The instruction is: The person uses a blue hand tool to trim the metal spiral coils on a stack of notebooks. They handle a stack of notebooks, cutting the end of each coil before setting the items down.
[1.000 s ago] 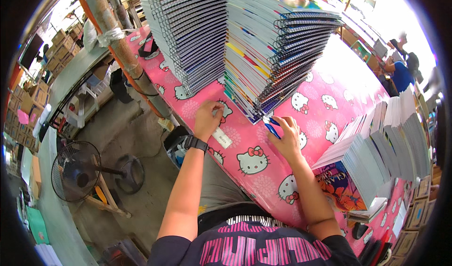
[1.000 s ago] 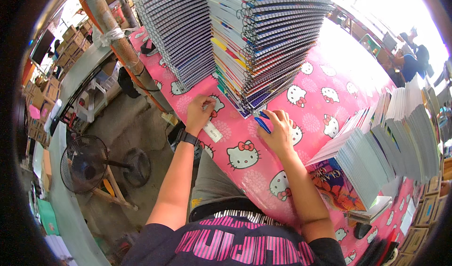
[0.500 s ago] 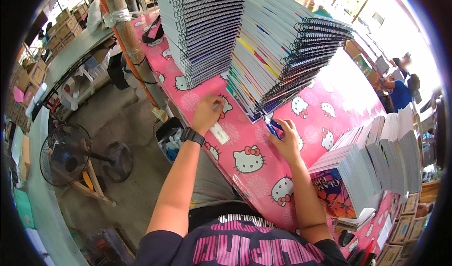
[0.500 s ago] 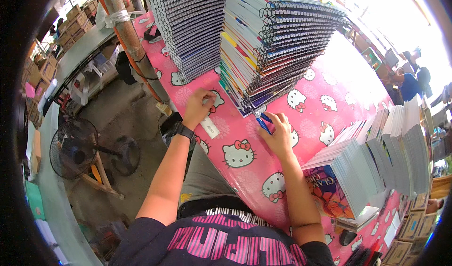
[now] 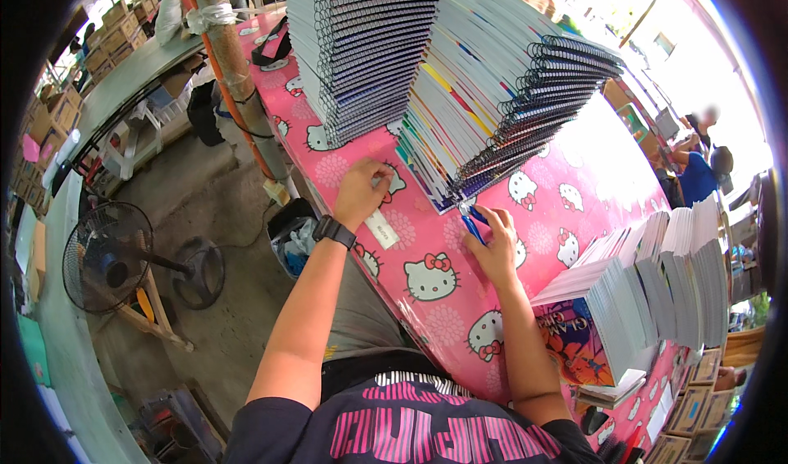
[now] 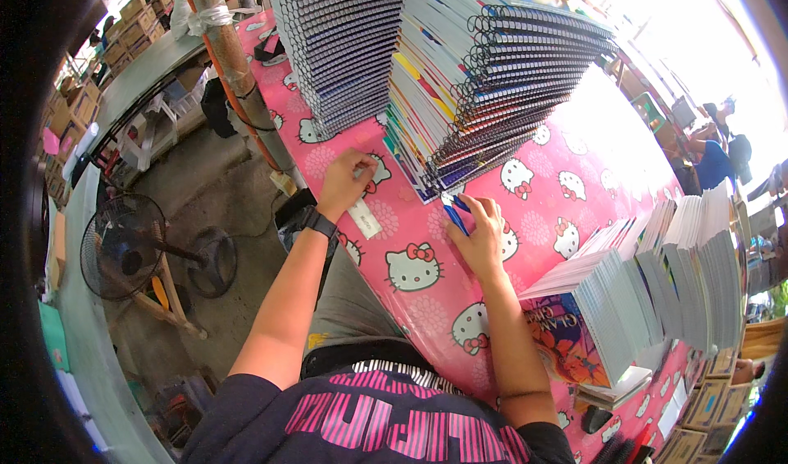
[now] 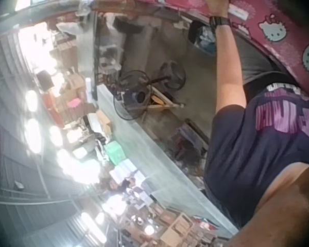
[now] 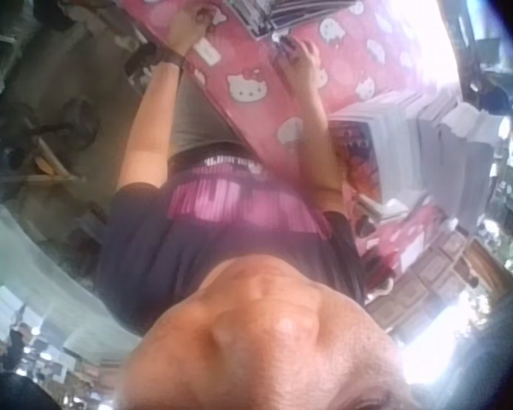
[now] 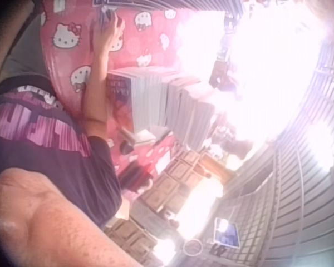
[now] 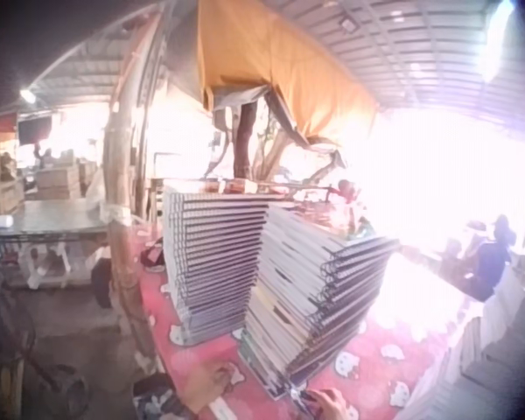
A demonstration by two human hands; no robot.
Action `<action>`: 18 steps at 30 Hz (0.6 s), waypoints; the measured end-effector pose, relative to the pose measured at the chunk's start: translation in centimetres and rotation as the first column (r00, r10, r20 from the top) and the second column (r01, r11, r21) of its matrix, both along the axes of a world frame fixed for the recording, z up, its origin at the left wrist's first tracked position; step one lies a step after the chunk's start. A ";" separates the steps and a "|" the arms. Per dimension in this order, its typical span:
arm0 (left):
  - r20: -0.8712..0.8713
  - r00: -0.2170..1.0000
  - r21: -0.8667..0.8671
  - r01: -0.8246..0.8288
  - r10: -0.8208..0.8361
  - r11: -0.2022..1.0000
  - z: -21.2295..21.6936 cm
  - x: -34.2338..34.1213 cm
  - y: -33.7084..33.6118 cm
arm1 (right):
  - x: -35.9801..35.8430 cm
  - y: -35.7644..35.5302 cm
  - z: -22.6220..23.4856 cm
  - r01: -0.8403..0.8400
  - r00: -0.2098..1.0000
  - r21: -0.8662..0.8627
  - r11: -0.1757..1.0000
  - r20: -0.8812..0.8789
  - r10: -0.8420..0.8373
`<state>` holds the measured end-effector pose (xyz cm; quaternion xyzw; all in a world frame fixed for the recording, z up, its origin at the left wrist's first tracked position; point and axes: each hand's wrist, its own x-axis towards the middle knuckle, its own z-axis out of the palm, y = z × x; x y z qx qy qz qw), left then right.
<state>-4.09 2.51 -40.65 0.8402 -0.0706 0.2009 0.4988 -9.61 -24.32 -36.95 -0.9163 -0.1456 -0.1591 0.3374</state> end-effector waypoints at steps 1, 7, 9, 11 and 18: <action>-0.009 1.000 0.000 0.004 -0.004 1.000 0.0 0.0 0.0 | 0.0 0.1 0.1 -0.005 1.000 -0.001 1.000 0.005 0.005; 0.013 1.000 0.019 0.007 -0.007 1.000 0.2 -0.1 0.2 | 1.1 -0.5 1.2 -0.082 0.968 0.142 0.986 -0.224 0.113; 0.023 1.000 -0.016 0.020 -0.020 1.000 -0.1 0.1 0.0 | 2.9 -2.2 2.4 0.035 0.672 0.363 0.931 -0.698 0.247; 0.026 0.999 -0.021 0.028 -0.027 0.999 0.0 0.3 0.0 | 3.5 -2.1 3.5 0.139 0.498 0.562 0.816 -0.752 0.433; 0.001 1.000 -0.013 0.006 -0.006 1.000 -0.4 0.0 0.2 | 0.2 -0.3 1.3 0.018 0.996 -0.119 0.993 -0.090 -0.029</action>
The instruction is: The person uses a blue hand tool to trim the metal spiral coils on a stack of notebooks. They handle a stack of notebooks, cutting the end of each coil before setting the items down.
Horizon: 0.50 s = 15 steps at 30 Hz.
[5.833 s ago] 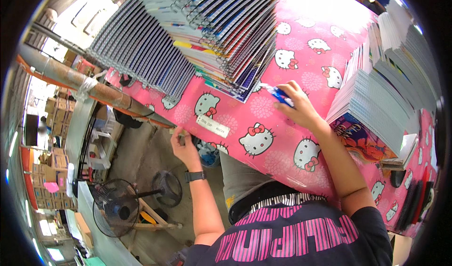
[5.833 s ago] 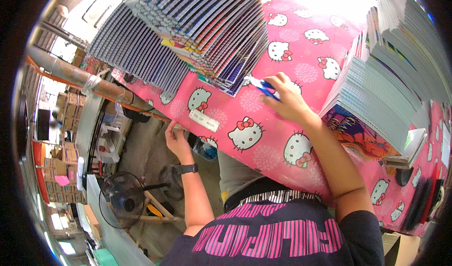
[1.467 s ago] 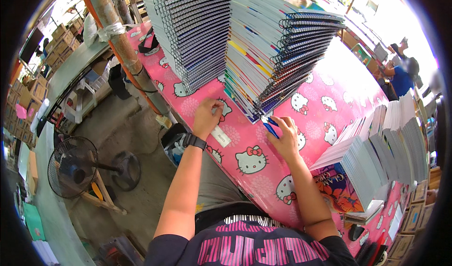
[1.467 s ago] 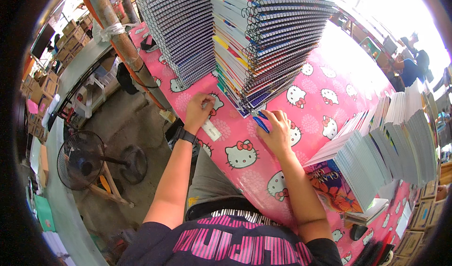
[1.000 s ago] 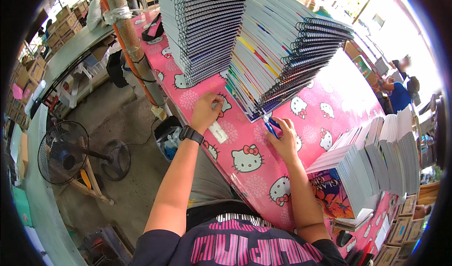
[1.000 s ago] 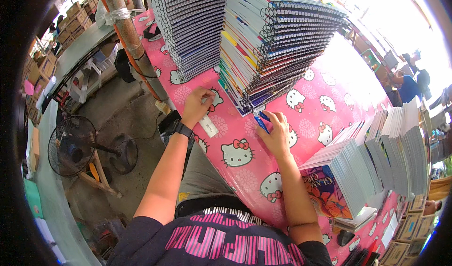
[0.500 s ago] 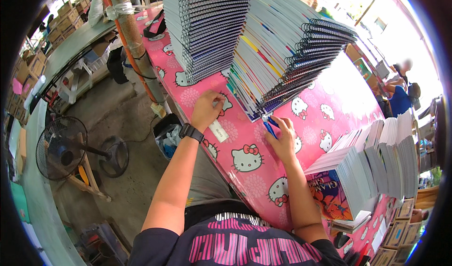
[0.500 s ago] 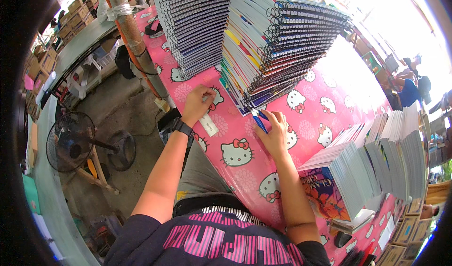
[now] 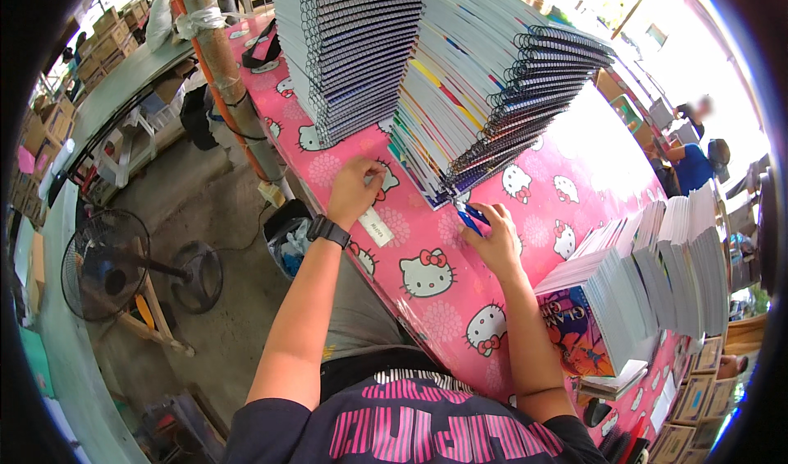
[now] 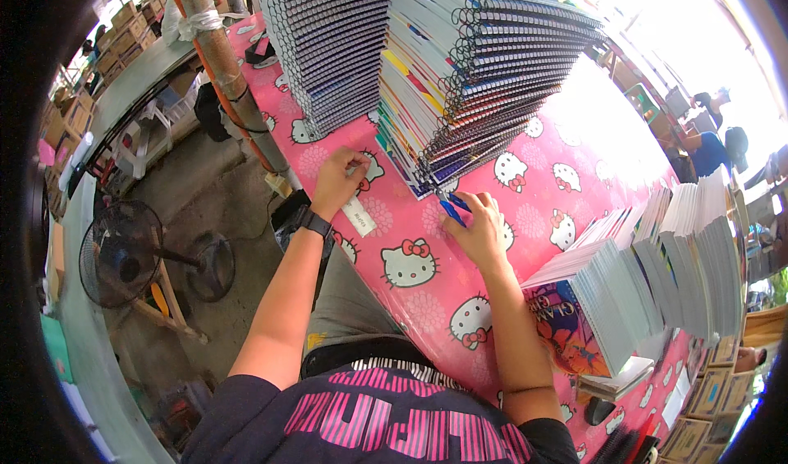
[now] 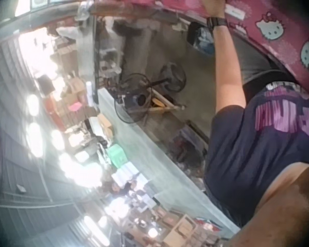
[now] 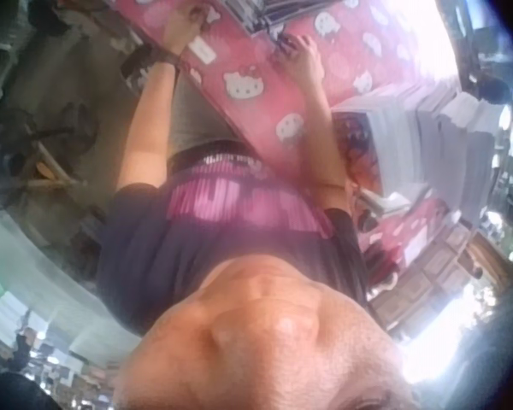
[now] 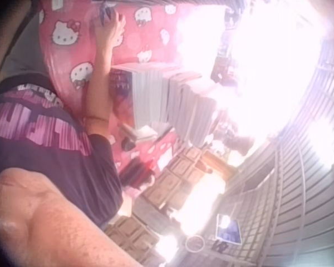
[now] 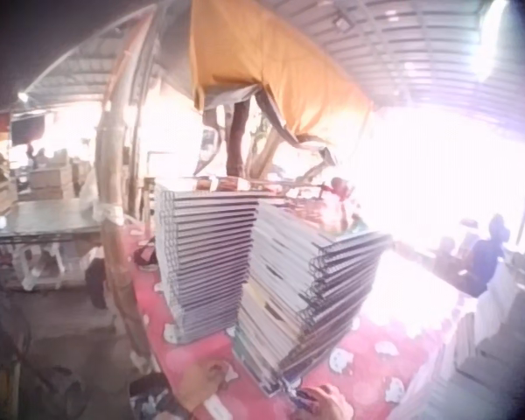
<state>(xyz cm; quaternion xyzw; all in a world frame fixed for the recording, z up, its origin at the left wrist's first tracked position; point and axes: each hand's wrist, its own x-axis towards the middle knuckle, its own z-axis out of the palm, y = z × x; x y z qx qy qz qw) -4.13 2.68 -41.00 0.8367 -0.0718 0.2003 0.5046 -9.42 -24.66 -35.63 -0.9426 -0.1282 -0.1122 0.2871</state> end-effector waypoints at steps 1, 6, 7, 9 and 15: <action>-0.003 1.000 0.000 0.007 -0.007 1.000 0.2 0.2 0.0 | 0.0 0.0 -0.2 0.004 1.000 0.008 1.000 -0.005 -0.004; 0.007 1.000 -0.027 0.022 -0.021 0.999 0.7 0.2 -0.1 | 0.5 -0.2 -1.4 -0.042 0.996 0.048 0.998 0.087 0.038; 0.006 1.000 -0.018 0.025 -0.025 1.000 0.7 0.0 0.0 | 0.5 0.0 -1.7 -0.061 0.991 0.045 0.997 0.121 0.055; 0.006 1.000 -0.040 0.017 -0.017 0.999 0.7 0.1 -0.3 | 0.6 -0.2 -1.5 -0.058 0.993 0.039 0.998 0.104 0.054; -0.009 1.000 -0.029 0.002 -0.002 1.000 0.5 -0.1 -0.1 | 0.5 0.0 -1.2 -0.073 0.996 0.071 0.995 0.061 0.069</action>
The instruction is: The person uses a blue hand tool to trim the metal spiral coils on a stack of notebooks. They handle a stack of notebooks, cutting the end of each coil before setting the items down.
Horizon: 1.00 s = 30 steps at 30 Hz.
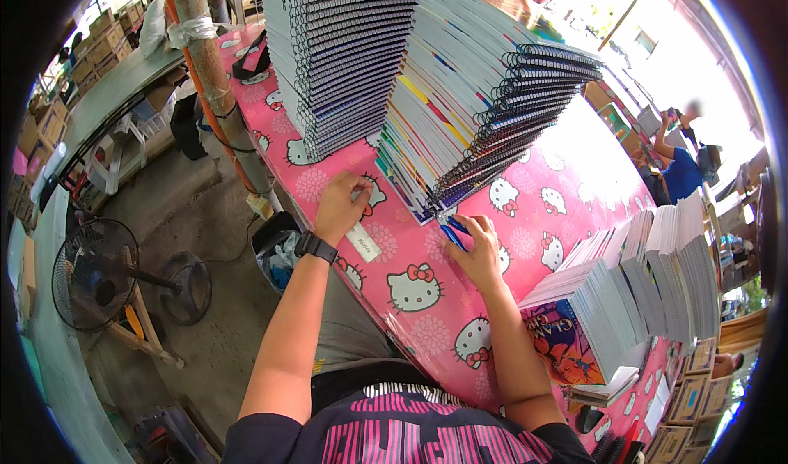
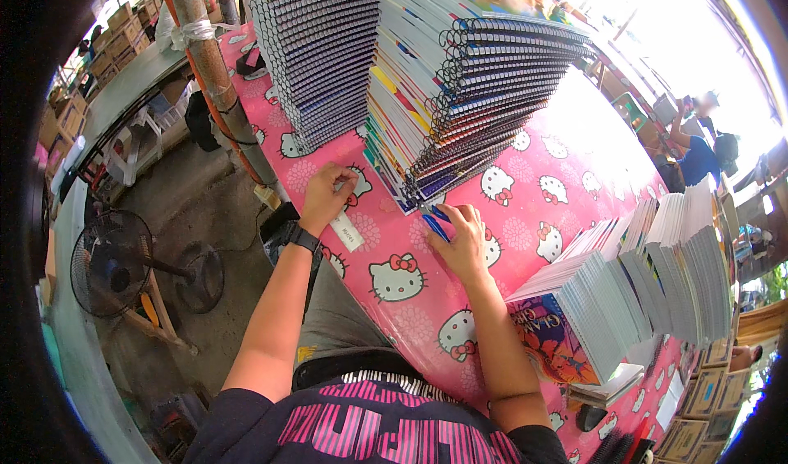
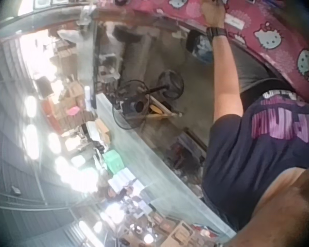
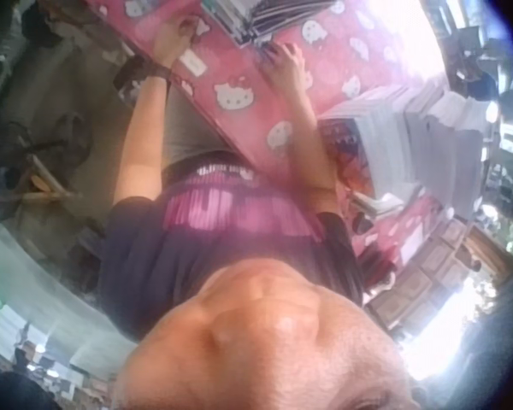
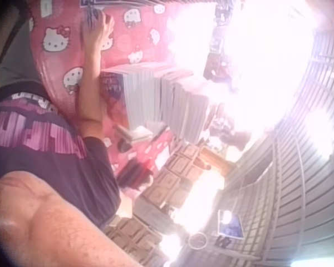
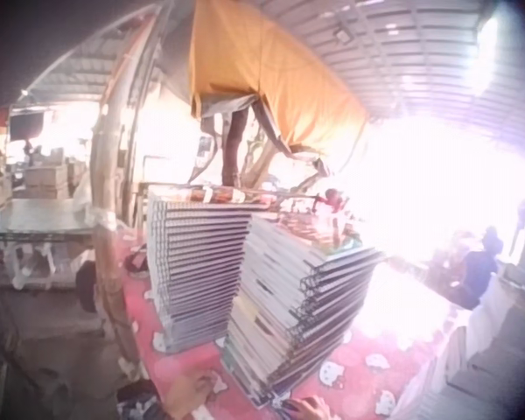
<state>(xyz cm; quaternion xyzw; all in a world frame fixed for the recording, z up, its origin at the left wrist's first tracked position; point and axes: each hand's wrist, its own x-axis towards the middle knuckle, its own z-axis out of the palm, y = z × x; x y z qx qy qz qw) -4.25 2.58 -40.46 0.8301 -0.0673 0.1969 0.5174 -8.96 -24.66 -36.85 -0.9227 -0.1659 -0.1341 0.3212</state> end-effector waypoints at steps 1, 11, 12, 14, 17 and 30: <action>0.006 1.000 0.003 0.003 -0.003 1.000 0.0 0.1 0.0 | 0.0 0.1 0.2 -0.002 0.999 0.039 0.999 -0.039 0.004; 0.048 0.999 -0.037 0.023 -0.021 0.999 -0.5 0.5 0.2 | 2.7 -1.2 3.5 0.171 0.591 0.384 0.907 -0.777 0.218; 0.031 0.999 -0.026 0.011 -0.010 1.000 -0.5 0.5 0.1 | 2.1 -0.8 3.1 0.156 0.655 0.321 0.934 -0.742 0.145; -0.011 1.000 0.001 -0.009 0.009 1.000 0.1 0.1 -0.3 | 0.3 -0.3 2.1 0.073 0.918 0.003 0.997 -0.391 -0.066; 0.045 0.999 0.001 0.001 -0.001 1.000 -0.5 0.4 0.1 | -0.8 0.3 1.3 0.089 0.989 -0.093 0.992 -0.110 -0.099; 0.037 0.999 -0.039 0.033 -0.031 0.999 -0.6 0.6 -0.2 | 3.1 -0.9 2.9 0.095 0.642 0.197 0.976 -0.761 0.091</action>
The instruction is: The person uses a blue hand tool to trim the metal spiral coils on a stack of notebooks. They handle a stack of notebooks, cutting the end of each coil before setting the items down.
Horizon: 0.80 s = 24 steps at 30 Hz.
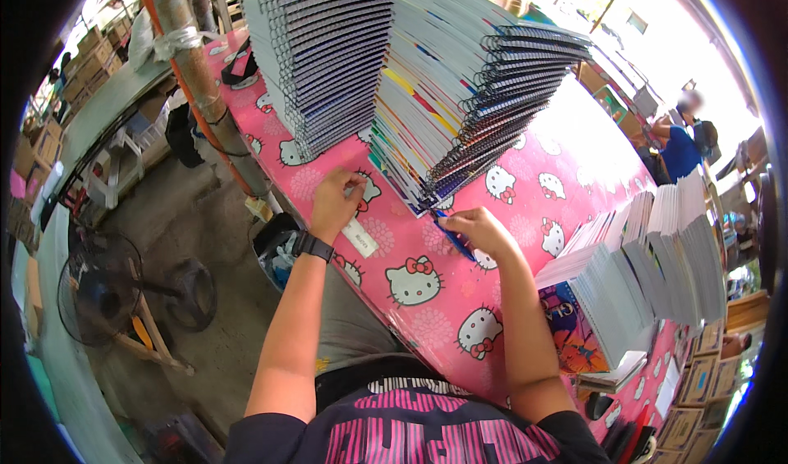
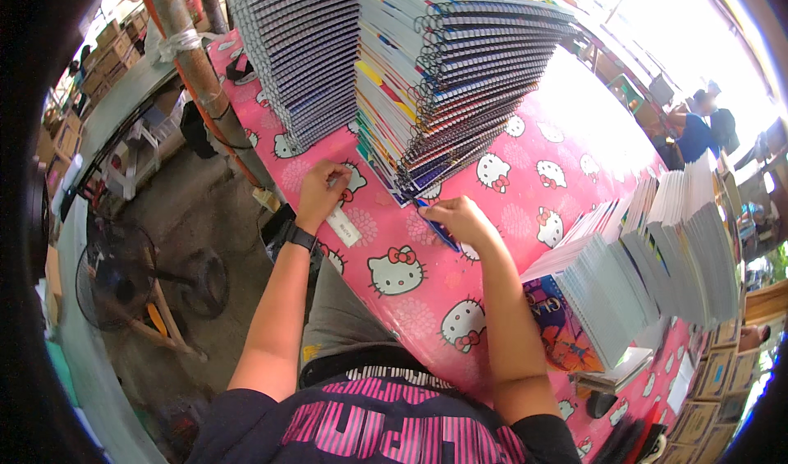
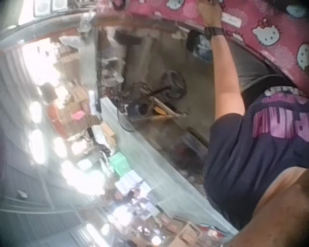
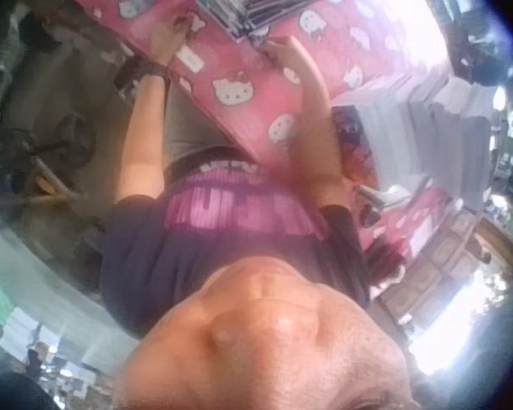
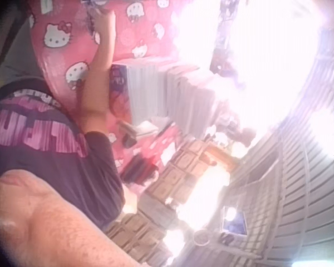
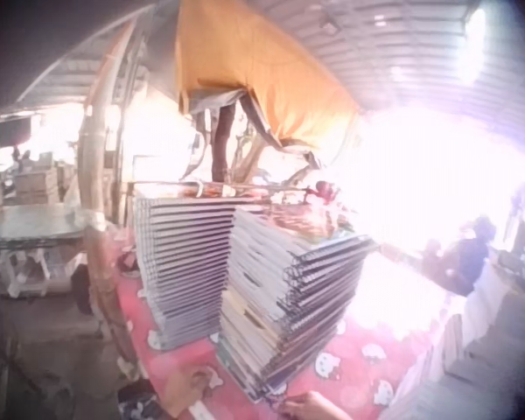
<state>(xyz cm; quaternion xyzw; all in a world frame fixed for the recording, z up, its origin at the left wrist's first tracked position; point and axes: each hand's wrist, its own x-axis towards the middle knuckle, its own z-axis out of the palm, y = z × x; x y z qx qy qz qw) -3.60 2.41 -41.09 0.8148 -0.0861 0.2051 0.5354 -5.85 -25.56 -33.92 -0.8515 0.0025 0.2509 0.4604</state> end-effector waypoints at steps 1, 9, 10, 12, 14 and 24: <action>-0.013 1.000 0.000 -0.001 0.001 1.000 0.0 0.0 0.2 | 0.6 0.2 1.3 0.026 0.988 0.085 0.996 -0.156 -0.013; -0.051 0.999 -0.030 -0.010 0.008 1.000 0.3 -0.3 0.1 | -3.6 0.8 -1.1 0.119 0.795 -0.374 0.920 0.591 0.137; -0.052 0.999 -0.058 -0.005 0.002 0.998 0.3 -0.2 0.3 | -3.7 1.0 -1.2 0.143 0.780 -0.339 0.930 0.617 0.105; -0.047 0.999 -0.074 -0.007 0.004 0.997 0.2 -0.3 0.3 | -3.8 1.3 -1.3 0.137 0.745 -0.383 0.914 0.648 0.160; -0.035 0.999 -0.047 -0.020 0.018 0.999 0.3 -0.5 0.3 | -3.7 1.4 -1.3 0.133 0.729 -0.418 0.899 0.655 0.197; -0.035 0.999 -0.073 -0.007 0.004 0.997 0.1 -0.3 0.1 | 0.0 0.3 1.6 0.037 0.973 0.058 0.998 -0.228 -0.023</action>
